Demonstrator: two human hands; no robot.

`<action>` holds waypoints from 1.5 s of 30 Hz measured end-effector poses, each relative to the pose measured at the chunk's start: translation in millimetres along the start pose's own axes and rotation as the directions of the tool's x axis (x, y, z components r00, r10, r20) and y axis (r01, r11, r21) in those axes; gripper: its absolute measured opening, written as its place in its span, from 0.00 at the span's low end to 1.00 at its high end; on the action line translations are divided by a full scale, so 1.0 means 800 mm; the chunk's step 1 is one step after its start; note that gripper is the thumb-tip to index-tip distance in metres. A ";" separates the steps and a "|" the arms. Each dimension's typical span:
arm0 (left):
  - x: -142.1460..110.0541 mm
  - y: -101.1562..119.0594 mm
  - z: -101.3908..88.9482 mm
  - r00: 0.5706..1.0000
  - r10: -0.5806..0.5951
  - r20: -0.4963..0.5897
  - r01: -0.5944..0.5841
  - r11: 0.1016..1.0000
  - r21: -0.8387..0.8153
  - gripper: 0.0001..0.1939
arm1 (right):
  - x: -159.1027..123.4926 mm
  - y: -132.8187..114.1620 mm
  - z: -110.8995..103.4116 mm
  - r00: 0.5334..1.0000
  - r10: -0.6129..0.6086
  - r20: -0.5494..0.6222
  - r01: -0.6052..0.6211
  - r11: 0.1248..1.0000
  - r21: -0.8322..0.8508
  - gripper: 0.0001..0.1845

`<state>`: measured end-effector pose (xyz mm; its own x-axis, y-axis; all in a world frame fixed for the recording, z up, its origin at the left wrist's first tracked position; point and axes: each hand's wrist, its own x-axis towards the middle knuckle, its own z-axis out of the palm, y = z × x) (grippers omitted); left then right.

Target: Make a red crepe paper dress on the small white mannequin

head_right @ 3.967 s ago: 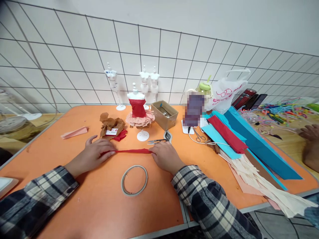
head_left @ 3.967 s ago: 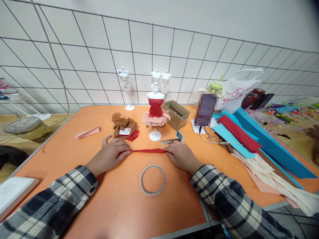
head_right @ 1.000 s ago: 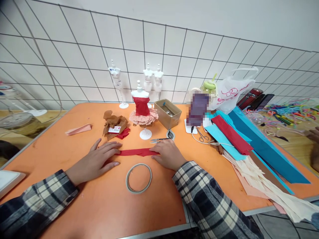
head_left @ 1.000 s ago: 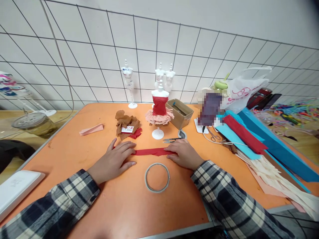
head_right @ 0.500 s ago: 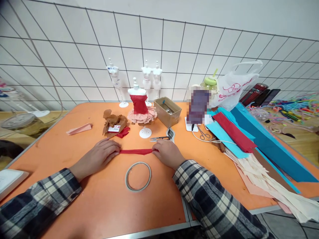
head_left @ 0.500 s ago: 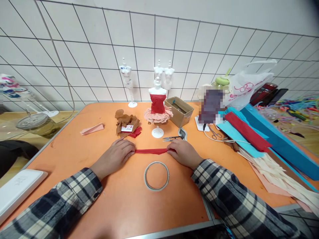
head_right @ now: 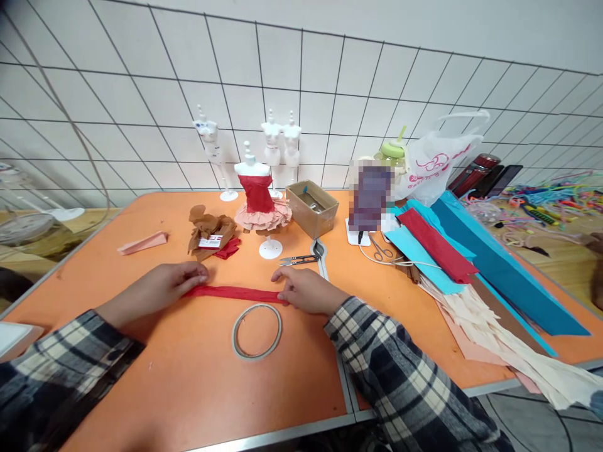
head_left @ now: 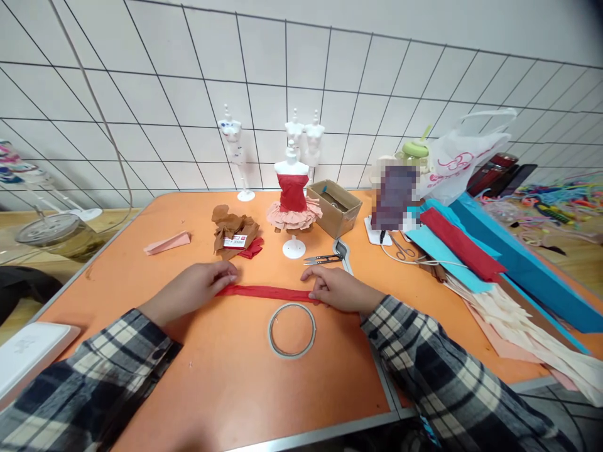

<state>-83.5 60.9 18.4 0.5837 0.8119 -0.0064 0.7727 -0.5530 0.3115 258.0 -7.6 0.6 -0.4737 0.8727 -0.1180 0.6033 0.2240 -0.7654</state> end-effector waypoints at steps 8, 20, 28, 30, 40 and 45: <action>0.022 0.081 0.049 0.864 0.474 -0.170 -0.440 0.875 0.201 0.22 | 0.029 0.001 -0.004 0.997 0.071 0.025 -0.071 0.998 -0.001 0.14; 0.016 0.093 0.069 0.906 0.423 -0.005 -0.405 0.872 0.275 0.23 | -0.008 -0.018 0.008 0.932 -0.221 -0.287 -0.023 0.756 -0.655 0.19; 0.010 0.104 0.065 0.896 0.443 -0.028 -0.401 0.836 0.375 0.20 | -0.010 -0.022 0.031 0.949 -0.258 -0.182 0.075 0.744 -0.664 0.25; 0.008 0.101 0.063 0.894 0.448 -0.032 -0.406 0.837 0.366 0.20 | -0.011 -0.014 0.022 0.951 -0.201 -0.234 0.009 0.776 -0.630 0.26; 0.008 0.060 0.049 0.874 0.486 -0.014 -0.470 0.852 0.231 0.18 | -0.015 0.044 0.002 0.911 -0.295 -0.289 0.099 0.835 -0.541 0.13; 0.014 0.060 0.051 0.864 0.498 -0.071 -0.465 0.844 0.269 0.15 | -0.005 0.048 0.007 0.887 -0.301 -0.350 0.128 0.890 -0.438 0.13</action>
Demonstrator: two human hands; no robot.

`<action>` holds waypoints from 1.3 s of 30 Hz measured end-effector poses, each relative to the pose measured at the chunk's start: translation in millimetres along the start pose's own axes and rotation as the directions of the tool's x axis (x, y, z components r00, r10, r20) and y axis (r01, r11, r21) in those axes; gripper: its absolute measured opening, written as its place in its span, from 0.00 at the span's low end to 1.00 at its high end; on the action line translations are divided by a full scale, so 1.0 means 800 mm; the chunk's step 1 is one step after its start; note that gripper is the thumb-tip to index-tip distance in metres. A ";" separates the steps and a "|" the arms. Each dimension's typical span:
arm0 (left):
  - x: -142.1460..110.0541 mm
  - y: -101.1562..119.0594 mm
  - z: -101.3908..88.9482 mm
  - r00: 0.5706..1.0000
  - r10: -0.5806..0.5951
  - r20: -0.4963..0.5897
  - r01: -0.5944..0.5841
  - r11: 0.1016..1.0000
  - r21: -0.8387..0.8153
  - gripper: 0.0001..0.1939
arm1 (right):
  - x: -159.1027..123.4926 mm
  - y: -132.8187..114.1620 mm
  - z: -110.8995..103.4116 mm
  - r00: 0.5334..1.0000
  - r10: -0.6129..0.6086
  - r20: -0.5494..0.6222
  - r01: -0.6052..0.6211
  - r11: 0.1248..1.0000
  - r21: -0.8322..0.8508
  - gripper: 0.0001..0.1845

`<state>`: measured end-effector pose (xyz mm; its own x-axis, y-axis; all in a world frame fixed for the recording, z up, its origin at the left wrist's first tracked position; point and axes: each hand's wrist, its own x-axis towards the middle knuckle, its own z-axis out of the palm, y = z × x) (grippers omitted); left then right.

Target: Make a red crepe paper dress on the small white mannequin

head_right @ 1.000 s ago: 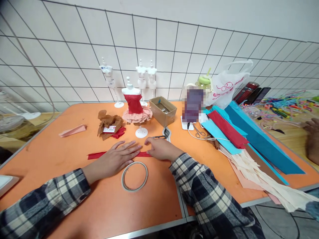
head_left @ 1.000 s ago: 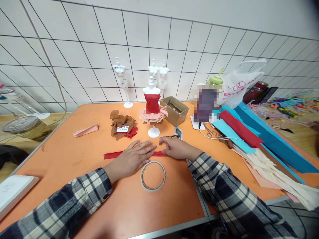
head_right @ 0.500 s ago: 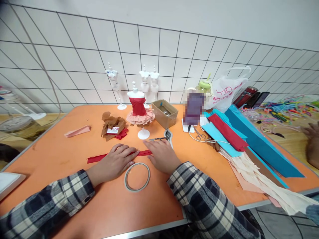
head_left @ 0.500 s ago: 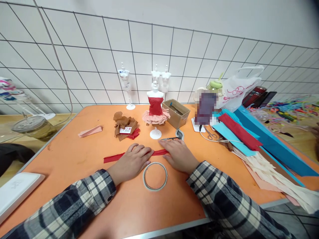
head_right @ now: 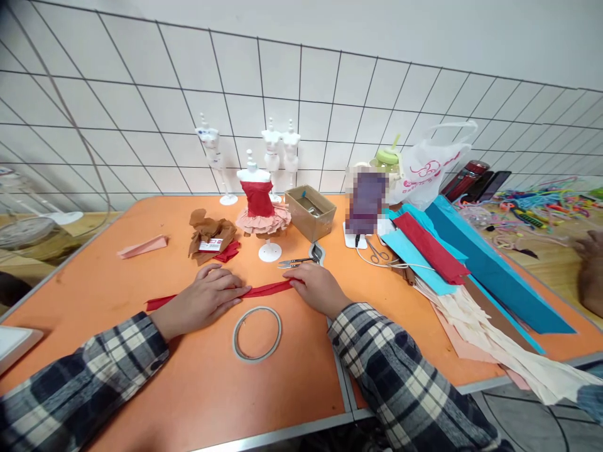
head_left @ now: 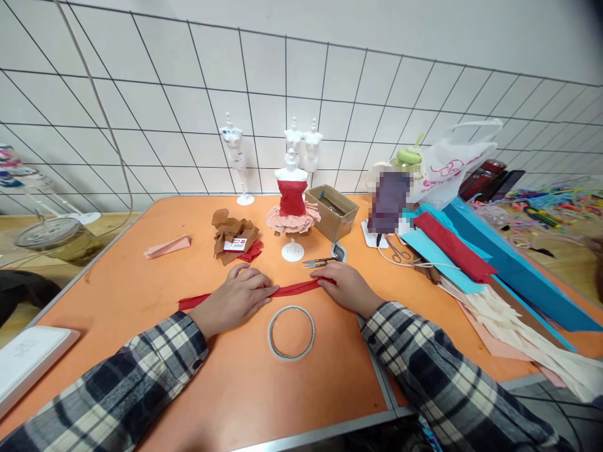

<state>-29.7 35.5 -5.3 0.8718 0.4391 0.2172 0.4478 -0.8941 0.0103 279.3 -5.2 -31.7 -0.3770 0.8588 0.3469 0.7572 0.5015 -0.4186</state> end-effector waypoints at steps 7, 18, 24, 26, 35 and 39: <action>-0.002 -0.008 0.002 1.000 0.027 0.011 -0.028 0.995 0.094 0.17 | -0.001 0.011 0.001 0.998 -0.063 0.017 0.063 0.998 -0.011 0.12; 0.010 0.004 -0.017 0.989 0.039 0.146 -0.057 0.990 0.126 0.29 | -0.010 0.014 -0.002 0.987 -0.149 0.063 0.160 0.962 -0.221 0.19; 0.011 0.007 -0.017 0.990 0.029 0.136 -0.046 0.992 0.121 0.25 | -0.010 0.014 -0.005 0.966 -0.242 0.096 0.259 0.926 -0.276 0.18; 0.014 0.012 -0.015 0.996 0.032 0.081 -0.043 0.990 0.136 0.21 | -0.009 0.009 -0.007 0.961 -0.245 0.129 0.274 0.915 -0.297 0.18; 0.027 0.017 0.001 0.990 0.132 0.042 -0.137 0.980 0.147 0.15 | -0.008 0.002 -0.016 0.988 -0.108 0.112 0.134 0.958 -0.255 0.17; 0.024 0.012 -0.001 0.990 0.139 0.033 -0.142 0.979 0.145 0.17 | -0.013 0.021 -0.037 0.985 -0.113 0.131 0.145 0.951 -0.274 0.19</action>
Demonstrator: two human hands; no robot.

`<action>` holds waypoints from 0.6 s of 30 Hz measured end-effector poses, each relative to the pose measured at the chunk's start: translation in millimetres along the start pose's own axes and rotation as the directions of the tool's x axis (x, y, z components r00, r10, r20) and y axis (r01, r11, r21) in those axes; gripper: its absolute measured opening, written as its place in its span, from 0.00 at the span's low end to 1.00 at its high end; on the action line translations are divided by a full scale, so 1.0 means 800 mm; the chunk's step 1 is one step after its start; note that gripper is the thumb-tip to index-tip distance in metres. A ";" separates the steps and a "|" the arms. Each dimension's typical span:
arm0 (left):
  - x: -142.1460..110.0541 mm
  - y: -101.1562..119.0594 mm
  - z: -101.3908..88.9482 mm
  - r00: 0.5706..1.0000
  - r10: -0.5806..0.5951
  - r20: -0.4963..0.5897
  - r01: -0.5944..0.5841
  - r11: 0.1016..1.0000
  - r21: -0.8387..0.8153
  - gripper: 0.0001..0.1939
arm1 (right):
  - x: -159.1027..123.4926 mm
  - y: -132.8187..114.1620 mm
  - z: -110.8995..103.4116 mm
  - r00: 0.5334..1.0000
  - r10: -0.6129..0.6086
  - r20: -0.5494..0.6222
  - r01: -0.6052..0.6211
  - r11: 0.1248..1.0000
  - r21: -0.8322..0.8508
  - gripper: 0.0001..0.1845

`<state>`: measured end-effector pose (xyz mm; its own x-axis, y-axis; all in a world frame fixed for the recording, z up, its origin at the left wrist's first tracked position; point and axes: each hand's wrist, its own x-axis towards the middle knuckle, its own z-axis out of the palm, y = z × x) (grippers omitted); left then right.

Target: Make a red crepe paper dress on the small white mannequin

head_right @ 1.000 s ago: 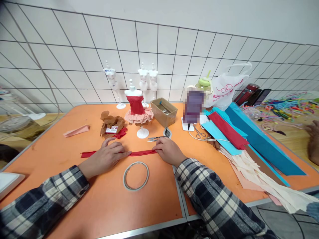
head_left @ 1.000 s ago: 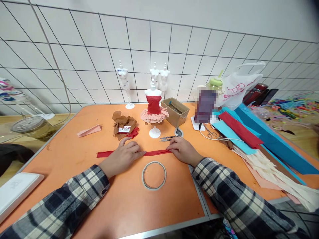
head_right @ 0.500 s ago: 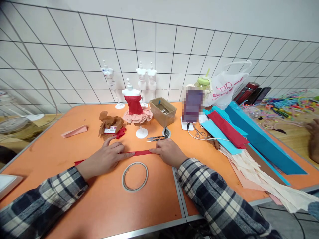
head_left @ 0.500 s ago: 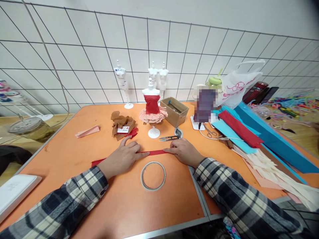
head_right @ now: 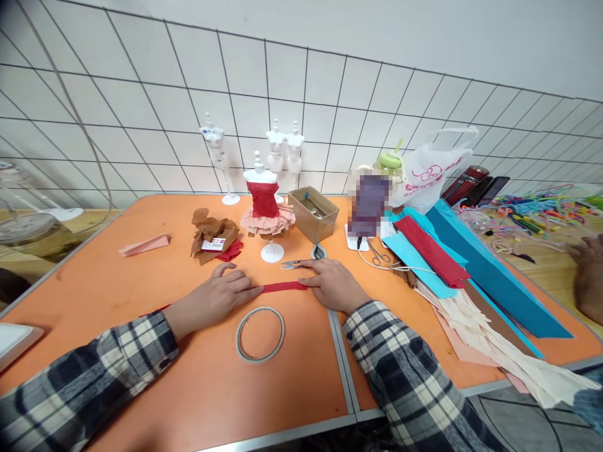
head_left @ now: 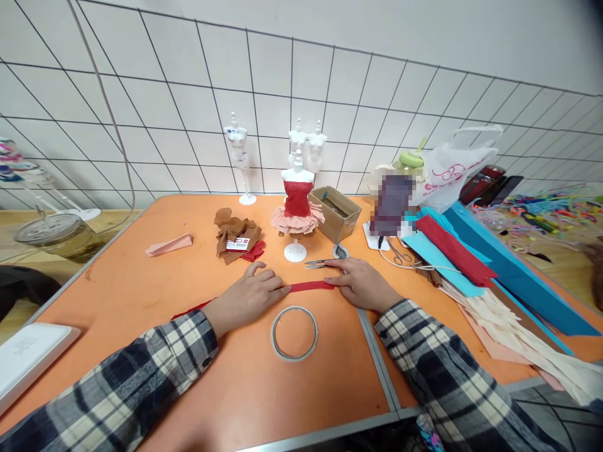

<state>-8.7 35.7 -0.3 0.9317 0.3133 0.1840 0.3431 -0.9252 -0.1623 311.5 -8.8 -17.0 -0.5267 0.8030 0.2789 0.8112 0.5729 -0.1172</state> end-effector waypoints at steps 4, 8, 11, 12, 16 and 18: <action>0.001 0.005 0.002 0.999 -0.040 0.028 0.041 0.999 -0.028 0.17 | 0.003 -0.011 -0.012 0.992 0.090 -0.091 -0.095 0.994 -0.046 0.19; 0.005 0.012 0.008 0.993 -0.119 0.008 0.119 0.989 -0.093 0.13 | 0.026 -0.066 -0.002 0.997 -0.013 -0.073 0.014 1.000 0.007 0.24; 0.006 0.014 0.009 0.990 -0.139 0.000 0.139 0.986 -0.092 0.13 | 0.039 -0.095 0.012 0.998 -0.051 0.038 0.051 0.999 -0.007 0.25; 0.006 0.014 0.009 0.991 -0.131 -0.002 0.130 0.988 -0.078 0.13 | 0.039 -0.098 0.015 0.997 -0.038 0.060 0.039 0.999 -0.017 0.25; 0.004 0.012 0.004 0.997 -0.074 0.004 0.074 0.997 -0.005 0.15 | 0.028 -0.081 0.022 0.993 0.049 0.104 -0.043 0.997 -0.060 0.25; 0.004 0.011 0.003 0.998 -0.069 0.013 0.069 0.998 0.009 0.16 | 0.019 -0.067 0.021 0.989 0.094 0.111 -0.086 0.993 -0.077 0.24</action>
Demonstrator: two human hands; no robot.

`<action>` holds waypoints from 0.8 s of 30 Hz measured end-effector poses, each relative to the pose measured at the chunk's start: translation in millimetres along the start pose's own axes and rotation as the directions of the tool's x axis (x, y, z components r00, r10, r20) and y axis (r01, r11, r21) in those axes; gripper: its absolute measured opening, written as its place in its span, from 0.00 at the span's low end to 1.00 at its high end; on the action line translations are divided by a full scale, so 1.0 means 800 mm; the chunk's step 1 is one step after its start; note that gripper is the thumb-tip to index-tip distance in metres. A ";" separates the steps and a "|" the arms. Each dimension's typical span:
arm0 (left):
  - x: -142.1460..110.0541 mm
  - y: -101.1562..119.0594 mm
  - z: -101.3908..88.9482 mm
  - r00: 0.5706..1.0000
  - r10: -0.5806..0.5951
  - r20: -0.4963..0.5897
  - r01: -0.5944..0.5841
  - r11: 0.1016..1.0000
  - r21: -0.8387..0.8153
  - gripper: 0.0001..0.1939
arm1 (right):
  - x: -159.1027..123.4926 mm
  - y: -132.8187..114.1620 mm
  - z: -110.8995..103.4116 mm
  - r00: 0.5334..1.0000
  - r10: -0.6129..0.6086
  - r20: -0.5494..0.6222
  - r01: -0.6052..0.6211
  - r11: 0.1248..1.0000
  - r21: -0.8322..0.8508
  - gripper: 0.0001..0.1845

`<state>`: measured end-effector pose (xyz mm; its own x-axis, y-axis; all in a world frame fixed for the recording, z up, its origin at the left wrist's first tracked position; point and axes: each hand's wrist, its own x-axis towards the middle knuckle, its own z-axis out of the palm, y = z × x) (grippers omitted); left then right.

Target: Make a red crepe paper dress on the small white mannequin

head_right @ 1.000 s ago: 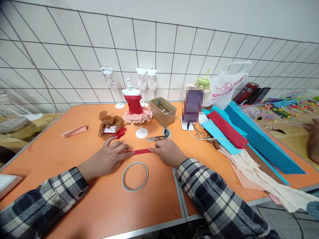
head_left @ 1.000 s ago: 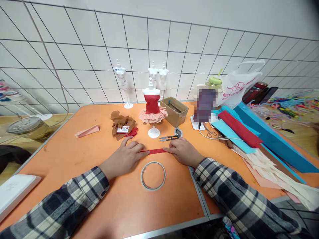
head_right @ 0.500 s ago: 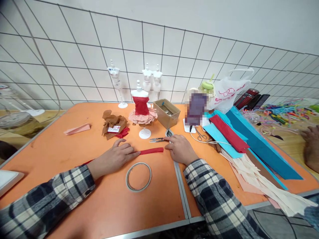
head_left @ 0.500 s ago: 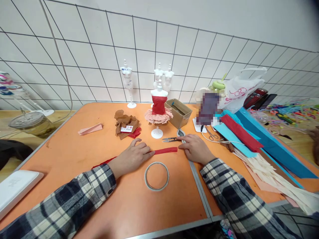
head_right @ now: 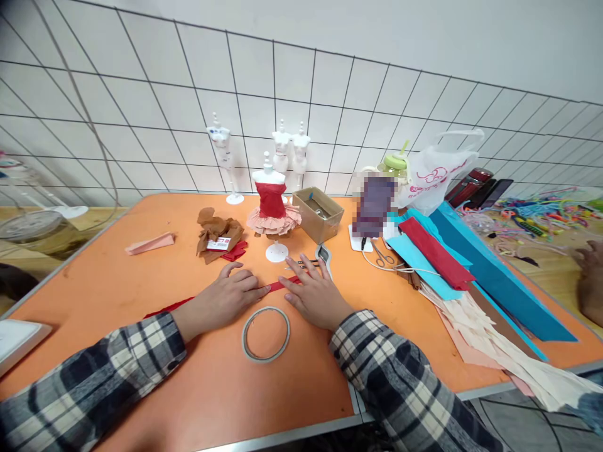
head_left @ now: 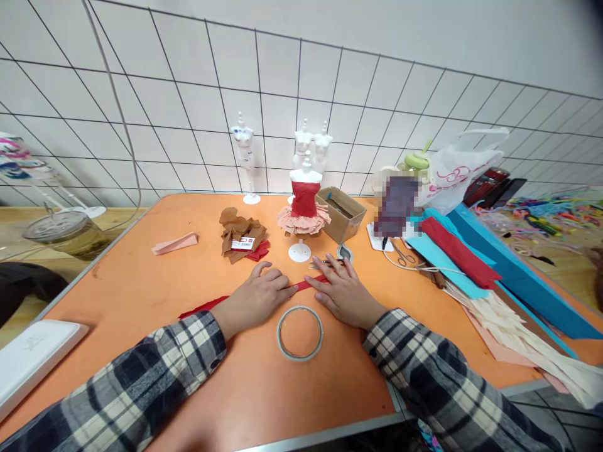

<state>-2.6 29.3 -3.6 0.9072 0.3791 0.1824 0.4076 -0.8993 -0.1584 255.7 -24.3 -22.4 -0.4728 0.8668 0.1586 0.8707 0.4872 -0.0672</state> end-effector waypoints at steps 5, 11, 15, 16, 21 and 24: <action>-0.002 -0.003 0.002 1.000 0.010 0.009 -0.009 1.000 -0.009 0.17 | -0.012 0.024 -0.001 0.998 0.062 0.015 -0.062 0.998 0.004 0.24; -0.006 -0.006 0.001 1.000 0.022 0.022 -0.021 0.999 -0.047 0.19 | -0.023 0.042 -0.002 0.989 0.139 0.054 -0.140 0.990 0.013 0.24; -0.008 -0.007 -0.001 1.000 0.021 0.017 -0.020 0.998 -0.052 0.21 | -0.035 0.060 -0.006 0.981 0.186 0.055 -0.188 0.981 0.037 0.24; -0.008 -0.006 -0.001 1.000 0.018 0.013 -0.017 0.998 -0.054 0.21 | -0.037 0.063 -0.008 0.980 0.192 0.051 -0.194 0.980 0.045 0.24; -0.005 -0.002 0.000 1.000 0.002 0.026 -0.001 0.998 -0.067 0.22 | -0.023 0.051 -0.021 0.978 0.168 -0.122 -0.157 0.983 0.095 0.24; -0.002 -0.001 0.005 0.999 -0.013 0.034 0.017 0.995 -0.098 0.23 | -0.003 0.022 -0.018 0.996 -0.041 -0.079 0.054 0.984 0.169 0.28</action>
<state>-4.3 30.3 -7.7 0.9047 0.3982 0.1514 0.4104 -0.9100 -0.0592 273.7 -19.5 -9.6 -0.4961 0.8348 0.2385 0.8082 0.5444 -0.2245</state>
